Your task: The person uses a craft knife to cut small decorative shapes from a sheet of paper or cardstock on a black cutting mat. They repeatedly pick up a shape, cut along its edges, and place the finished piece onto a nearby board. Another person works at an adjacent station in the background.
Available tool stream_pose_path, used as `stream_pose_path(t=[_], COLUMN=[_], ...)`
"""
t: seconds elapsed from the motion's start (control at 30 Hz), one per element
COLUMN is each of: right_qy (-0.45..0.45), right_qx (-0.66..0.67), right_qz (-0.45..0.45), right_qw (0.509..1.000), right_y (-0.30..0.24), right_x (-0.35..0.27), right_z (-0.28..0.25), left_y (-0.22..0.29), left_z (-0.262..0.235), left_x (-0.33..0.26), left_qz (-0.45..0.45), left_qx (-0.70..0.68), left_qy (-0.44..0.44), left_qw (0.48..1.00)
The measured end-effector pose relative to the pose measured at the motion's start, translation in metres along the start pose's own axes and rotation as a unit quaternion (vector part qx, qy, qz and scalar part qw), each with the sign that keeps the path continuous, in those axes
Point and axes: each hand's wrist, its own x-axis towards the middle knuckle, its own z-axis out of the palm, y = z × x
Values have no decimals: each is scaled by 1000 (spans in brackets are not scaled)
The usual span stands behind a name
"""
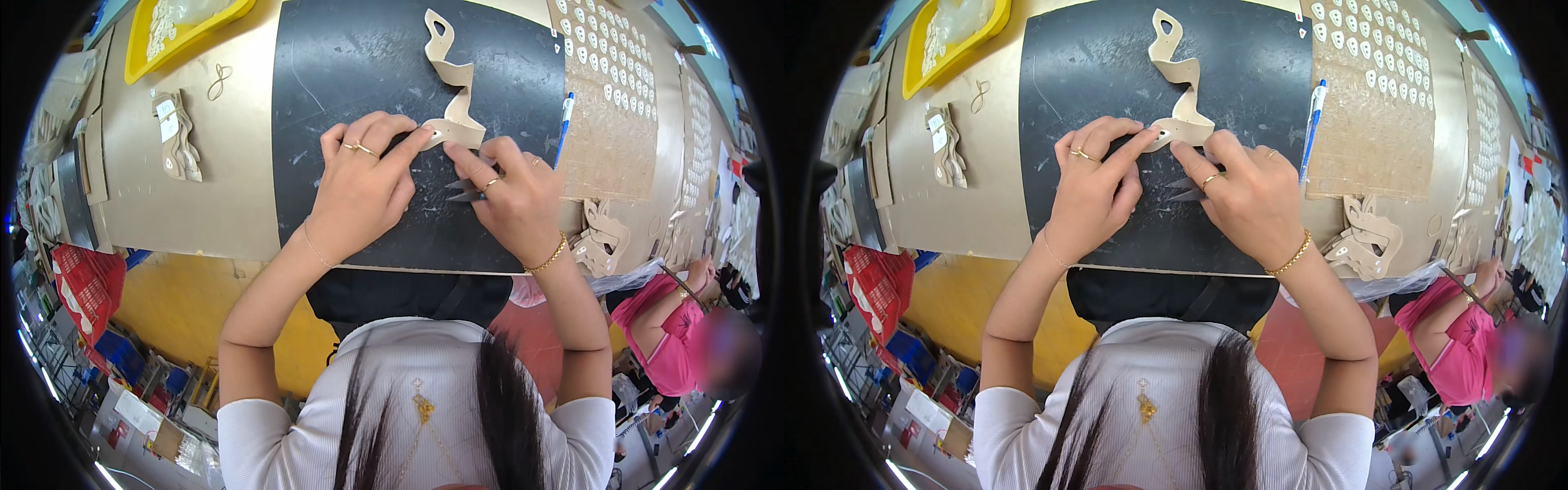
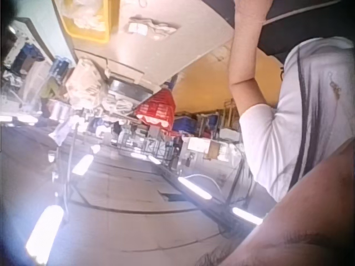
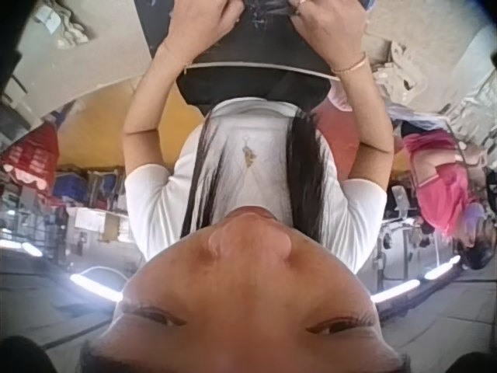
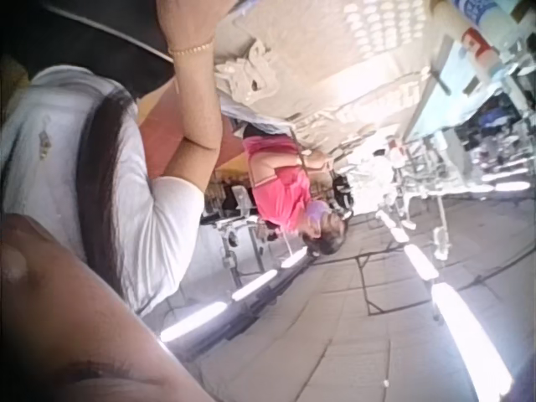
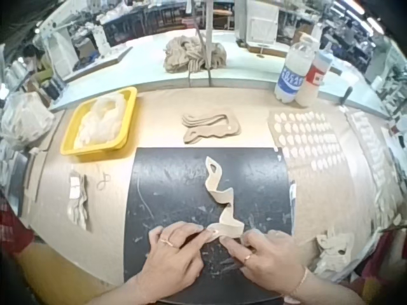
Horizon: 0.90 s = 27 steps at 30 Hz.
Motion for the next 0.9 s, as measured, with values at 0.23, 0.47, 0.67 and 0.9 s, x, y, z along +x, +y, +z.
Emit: stream_pose_path(t=[0.23, 0.47, 0.67, 0.9], right_qy=[-32, -41, -43, -44], right_qx=[-10, -6, -6, -10], right_qz=[-25, -29, -33, -38], right_qw=[999, 999, 999, 998], right_y=[5, 6, 7, 7], right_x=[-2, -1, -1, -2], right_z=[4, 3, 3, 4], left_y=[-2, -7, -7, -8], left_z=[-3, -4, -3, -3], left_x=[26, 39, 41, 42], left_qz=[-120, -148, -158, -158], left_qx=[-97, -80, -87, -89], left_qy=[6, -17, -19, -19], left_qw=[988, 986, 983, 983])
